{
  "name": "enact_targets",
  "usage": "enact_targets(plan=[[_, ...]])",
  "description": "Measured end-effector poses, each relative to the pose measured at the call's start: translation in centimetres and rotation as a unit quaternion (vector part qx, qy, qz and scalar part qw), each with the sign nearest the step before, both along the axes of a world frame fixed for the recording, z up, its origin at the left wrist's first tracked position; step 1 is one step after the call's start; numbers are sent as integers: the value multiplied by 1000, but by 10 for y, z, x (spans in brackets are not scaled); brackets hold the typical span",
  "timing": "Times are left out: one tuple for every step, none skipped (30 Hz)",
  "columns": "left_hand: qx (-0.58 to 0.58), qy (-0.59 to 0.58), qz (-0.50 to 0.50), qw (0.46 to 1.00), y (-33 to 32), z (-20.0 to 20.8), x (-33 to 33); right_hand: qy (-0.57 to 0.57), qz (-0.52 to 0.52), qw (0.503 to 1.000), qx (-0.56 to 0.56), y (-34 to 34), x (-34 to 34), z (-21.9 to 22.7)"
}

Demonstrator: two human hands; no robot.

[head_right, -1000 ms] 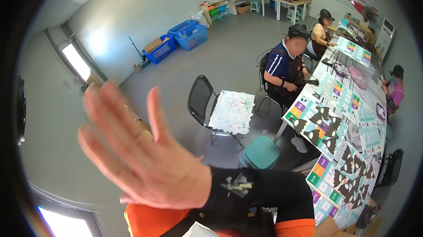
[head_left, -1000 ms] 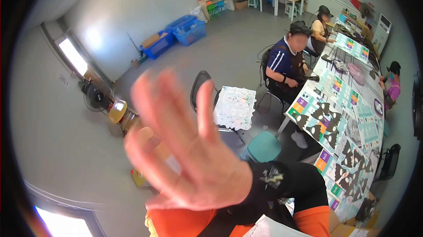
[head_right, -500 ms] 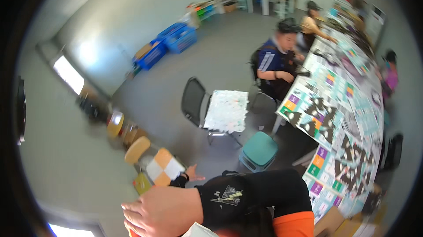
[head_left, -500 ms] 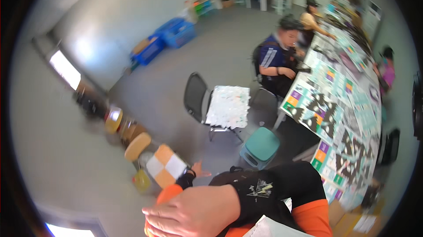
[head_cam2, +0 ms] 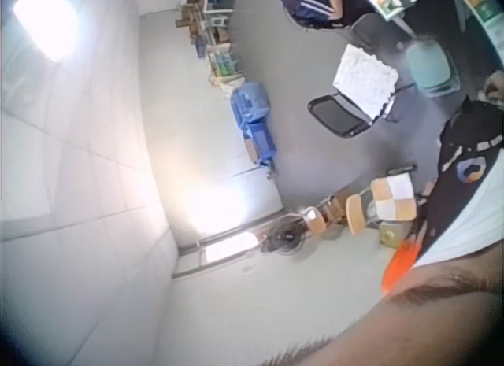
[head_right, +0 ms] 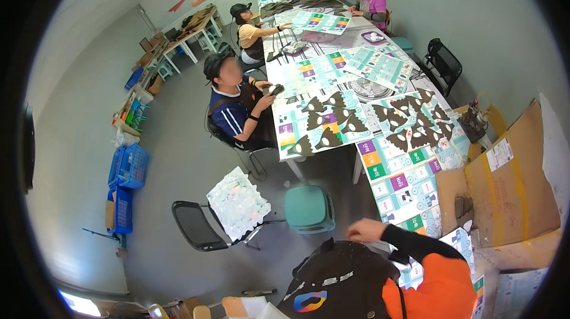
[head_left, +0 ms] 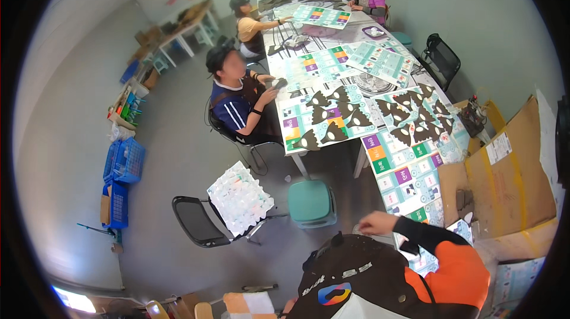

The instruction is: Applying adhesive and assembling black shoe components on a workstation in a workshop.

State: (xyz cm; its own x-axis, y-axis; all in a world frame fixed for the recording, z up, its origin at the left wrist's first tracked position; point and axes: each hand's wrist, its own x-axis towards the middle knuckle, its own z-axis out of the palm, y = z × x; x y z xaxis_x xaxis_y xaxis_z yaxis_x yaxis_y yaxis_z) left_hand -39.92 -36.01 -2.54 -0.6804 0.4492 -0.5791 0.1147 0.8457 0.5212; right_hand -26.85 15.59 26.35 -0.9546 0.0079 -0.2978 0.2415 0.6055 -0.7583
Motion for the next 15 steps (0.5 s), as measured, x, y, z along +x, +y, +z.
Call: enact_targets(plan=[[5,-4,1,1000,2,-1,2,-80,-22,993,-79,0,26,-25],[7,-7,13,1000,0,-1,9,-165,-50,976,-134,-9,38,-12],[10,-11,16,1000,1,0,16,-118,-55,983,-131,-13,63,-29],[9,-15,24,1000,-5,4,23,-209,-122,947,-213,-18,75,-22],[9,-18,28,999,-10,9,28,-255,-100,934,-228,-14,85,-24],[10,-21,34,999,-14,9,31,-300,-76,919,-242,-7,93,-27],[11,-22,38,999,-18,9,33,-302,-74,919,-243,-4,99,-32],[13,-23,37,999,-17,11,33,-335,-96,896,-274,-3,107,-40],[14,-25,32,999,-19,11,31,-366,-120,871,-306,-4,117,-50],[15,-26,23,999,-20,12,26,-363,-130,869,-311,-8,126,-61],[17,-27,7,999,-15,13,15,-417,-116,842,-323,-12,135,-81],[17,-28,-16,999,-12,15,2,-467,-106,809,-339,-20,148,-109],[25,-48,-41,998,-4,22,-7,-321,88,870,-365,-7,198,-209],[11,-36,-57,998,-9,20,-23,-206,285,913,-209,2,146,-158],[15,-48,-94,994,-1,24,-37,-27,258,930,-260,20,155,-192]])
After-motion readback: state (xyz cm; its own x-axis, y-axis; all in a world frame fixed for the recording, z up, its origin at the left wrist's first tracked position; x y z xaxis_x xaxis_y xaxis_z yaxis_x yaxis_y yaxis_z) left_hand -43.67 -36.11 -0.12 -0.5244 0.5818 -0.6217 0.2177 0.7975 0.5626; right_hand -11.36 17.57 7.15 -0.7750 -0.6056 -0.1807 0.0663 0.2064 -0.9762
